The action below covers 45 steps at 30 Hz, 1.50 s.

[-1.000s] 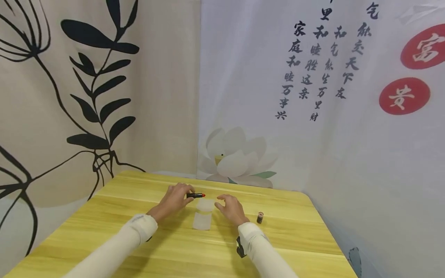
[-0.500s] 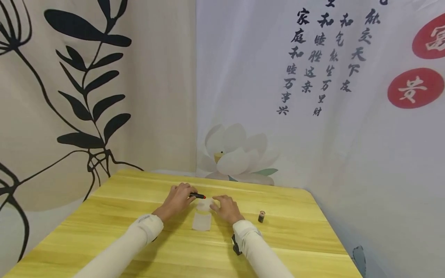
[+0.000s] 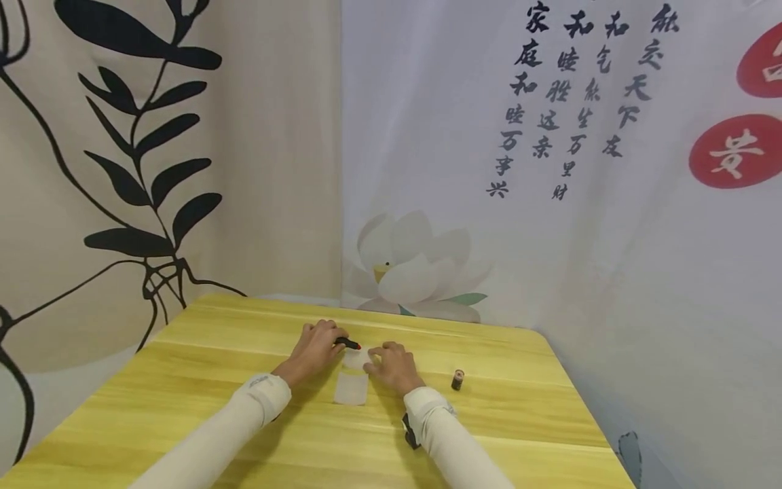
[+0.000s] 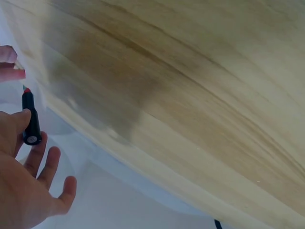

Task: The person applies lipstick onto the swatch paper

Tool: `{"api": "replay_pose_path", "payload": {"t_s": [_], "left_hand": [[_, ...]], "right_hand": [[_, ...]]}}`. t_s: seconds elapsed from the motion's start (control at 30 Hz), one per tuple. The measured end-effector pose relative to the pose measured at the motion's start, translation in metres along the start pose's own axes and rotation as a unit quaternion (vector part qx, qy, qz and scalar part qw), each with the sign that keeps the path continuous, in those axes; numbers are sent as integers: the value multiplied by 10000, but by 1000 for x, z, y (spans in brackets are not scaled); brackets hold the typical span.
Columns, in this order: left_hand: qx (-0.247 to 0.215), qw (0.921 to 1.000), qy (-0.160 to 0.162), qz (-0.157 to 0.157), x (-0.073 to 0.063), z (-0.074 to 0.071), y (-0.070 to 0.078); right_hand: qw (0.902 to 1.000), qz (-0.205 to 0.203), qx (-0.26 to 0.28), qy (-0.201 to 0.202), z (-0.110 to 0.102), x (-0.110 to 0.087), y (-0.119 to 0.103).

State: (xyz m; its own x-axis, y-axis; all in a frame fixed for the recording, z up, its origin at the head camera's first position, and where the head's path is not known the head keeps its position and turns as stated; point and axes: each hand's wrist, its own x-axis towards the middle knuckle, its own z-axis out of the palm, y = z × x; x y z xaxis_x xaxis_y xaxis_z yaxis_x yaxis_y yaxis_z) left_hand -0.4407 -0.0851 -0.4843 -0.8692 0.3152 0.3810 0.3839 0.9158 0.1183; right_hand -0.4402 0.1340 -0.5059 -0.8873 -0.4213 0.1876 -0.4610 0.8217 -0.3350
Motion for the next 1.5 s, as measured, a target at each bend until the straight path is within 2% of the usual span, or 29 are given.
{"api": "replay_pose_path", "payload": {"t_s": [0.23, 0.53, 0.8, 1.13, 1.5], "left_hand": [[296, 9994, 101, 174, 4, 3, 2], [271, 9996, 53, 105, 6, 11, 2], [370, 9993, -11, 113, 7, 9, 2], [563, 9975, 168, 396, 2, 9, 6], [663, 9953, 305, 644, -9, 13, 4]], "right_hand": [[10000, -17, -60, 54, 4, 1, 3], [9998, 21, -192, 71, 6, 0, 4], [9991, -98, -360, 186, 5, 0, 3], [9994, 4, -289, 164, 4, -3, 3], [9982, -16, -557, 230, 6, -4, 2]]}}
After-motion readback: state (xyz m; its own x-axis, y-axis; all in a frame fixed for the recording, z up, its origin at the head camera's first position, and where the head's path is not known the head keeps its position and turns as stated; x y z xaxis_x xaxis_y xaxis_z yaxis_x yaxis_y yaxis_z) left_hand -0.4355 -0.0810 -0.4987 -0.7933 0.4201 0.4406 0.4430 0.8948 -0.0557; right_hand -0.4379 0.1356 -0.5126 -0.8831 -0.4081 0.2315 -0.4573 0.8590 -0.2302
